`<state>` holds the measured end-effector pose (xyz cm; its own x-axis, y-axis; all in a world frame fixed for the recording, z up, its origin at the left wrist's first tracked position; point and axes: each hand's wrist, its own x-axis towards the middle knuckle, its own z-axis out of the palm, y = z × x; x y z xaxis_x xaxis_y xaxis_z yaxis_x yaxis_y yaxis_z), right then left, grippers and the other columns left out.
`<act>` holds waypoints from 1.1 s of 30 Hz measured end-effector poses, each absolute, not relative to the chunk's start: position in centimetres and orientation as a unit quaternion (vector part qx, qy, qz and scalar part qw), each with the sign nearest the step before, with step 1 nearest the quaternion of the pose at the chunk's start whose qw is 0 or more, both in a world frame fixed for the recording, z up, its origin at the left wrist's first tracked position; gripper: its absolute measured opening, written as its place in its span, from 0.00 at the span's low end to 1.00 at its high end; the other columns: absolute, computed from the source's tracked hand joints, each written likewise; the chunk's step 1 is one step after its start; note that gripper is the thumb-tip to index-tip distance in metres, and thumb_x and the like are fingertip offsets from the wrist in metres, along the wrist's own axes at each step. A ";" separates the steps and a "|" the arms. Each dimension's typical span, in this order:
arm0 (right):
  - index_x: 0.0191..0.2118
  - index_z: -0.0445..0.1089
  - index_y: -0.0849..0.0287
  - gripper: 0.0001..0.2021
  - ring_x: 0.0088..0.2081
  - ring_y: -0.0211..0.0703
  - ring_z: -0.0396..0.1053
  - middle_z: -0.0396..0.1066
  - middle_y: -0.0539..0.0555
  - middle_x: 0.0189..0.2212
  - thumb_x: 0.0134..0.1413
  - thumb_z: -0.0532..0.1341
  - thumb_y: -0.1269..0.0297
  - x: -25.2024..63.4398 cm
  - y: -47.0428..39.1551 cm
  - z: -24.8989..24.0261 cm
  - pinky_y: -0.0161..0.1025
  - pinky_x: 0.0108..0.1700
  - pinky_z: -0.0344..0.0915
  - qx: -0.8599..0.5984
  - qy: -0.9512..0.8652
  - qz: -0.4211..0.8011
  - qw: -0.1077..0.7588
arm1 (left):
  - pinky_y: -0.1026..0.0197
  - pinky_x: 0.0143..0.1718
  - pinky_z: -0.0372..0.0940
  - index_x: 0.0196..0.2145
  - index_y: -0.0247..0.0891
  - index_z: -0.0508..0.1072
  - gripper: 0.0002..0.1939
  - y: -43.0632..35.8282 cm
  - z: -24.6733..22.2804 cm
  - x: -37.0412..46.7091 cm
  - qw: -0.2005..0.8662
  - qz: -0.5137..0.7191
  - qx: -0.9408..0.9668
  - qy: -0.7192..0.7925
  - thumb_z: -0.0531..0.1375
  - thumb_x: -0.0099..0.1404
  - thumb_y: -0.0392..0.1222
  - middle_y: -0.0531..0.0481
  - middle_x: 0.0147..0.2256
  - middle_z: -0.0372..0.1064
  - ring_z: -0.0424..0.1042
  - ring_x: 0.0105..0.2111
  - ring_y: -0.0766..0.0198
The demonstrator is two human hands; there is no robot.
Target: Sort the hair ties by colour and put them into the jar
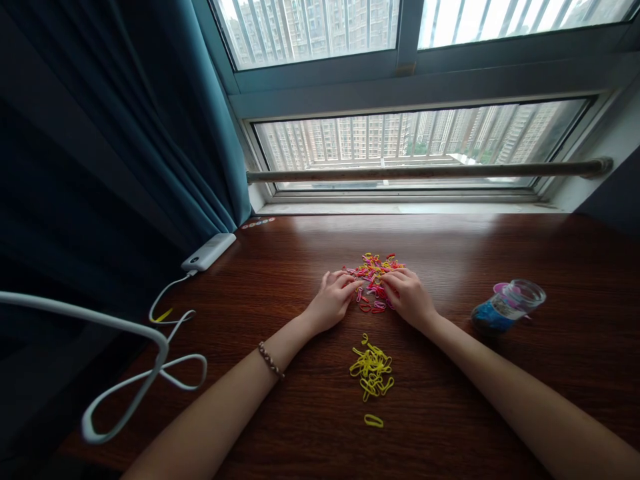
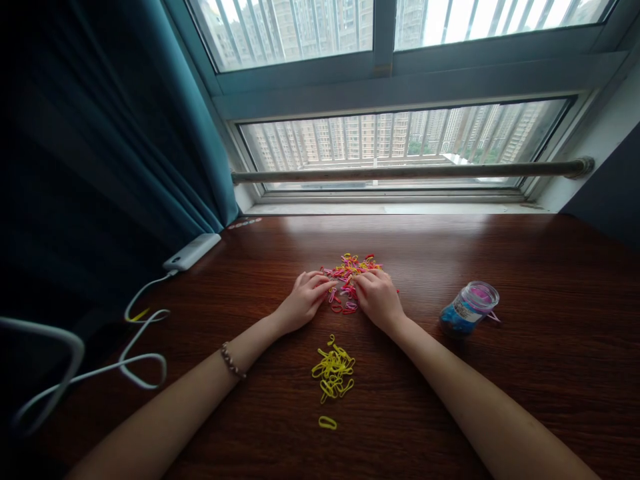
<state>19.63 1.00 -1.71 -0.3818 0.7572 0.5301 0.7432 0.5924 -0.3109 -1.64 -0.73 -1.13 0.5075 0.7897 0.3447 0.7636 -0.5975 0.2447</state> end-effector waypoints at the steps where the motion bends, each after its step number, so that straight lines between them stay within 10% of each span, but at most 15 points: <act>1: 0.37 0.70 0.55 0.10 0.42 0.46 0.63 0.72 0.53 0.36 0.55 0.53 0.67 19.6 1.0 -1.8 0.44 0.47 0.57 -0.440 -0.840 0.013 0.316 | 0.43 0.54 0.44 0.49 0.48 0.64 0.18 -0.8 -1.1 -1.6 0.030 0.208 0.870 0.445 0.48 0.63 0.35 0.48 0.46 0.64 0.55 0.51 0.56; 20: 0.34 0.72 0.56 0.11 0.44 0.45 0.63 0.71 0.55 0.37 0.55 0.52 0.71 19.5 1.3 -2.2 0.45 0.46 0.58 -0.427 -0.849 0.037 0.309 | 0.57 0.43 0.63 0.33 0.37 0.71 0.06 -0.3 -1.2 -2.3 0.068 0.374 0.810 0.446 0.55 0.59 0.34 0.46 0.35 0.69 0.68 0.39 0.61; 33: 0.30 0.72 0.57 0.07 0.34 0.42 0.70 0.73 0.52 0.31 0.49 0.56 0.68 20.1 1.5 -1.8 0.38 0.40 0.64 -0.465 -0.736 0.150 0.469 | 0.63 0.37 0.67 0.36 0.36 0.72 0.08 -1.9 -0.4 -1.1 0.173 0.434 0.777 0.421 0.57 0.59 0.39 0.47 0.34 0.73 0.72 0.32 0.64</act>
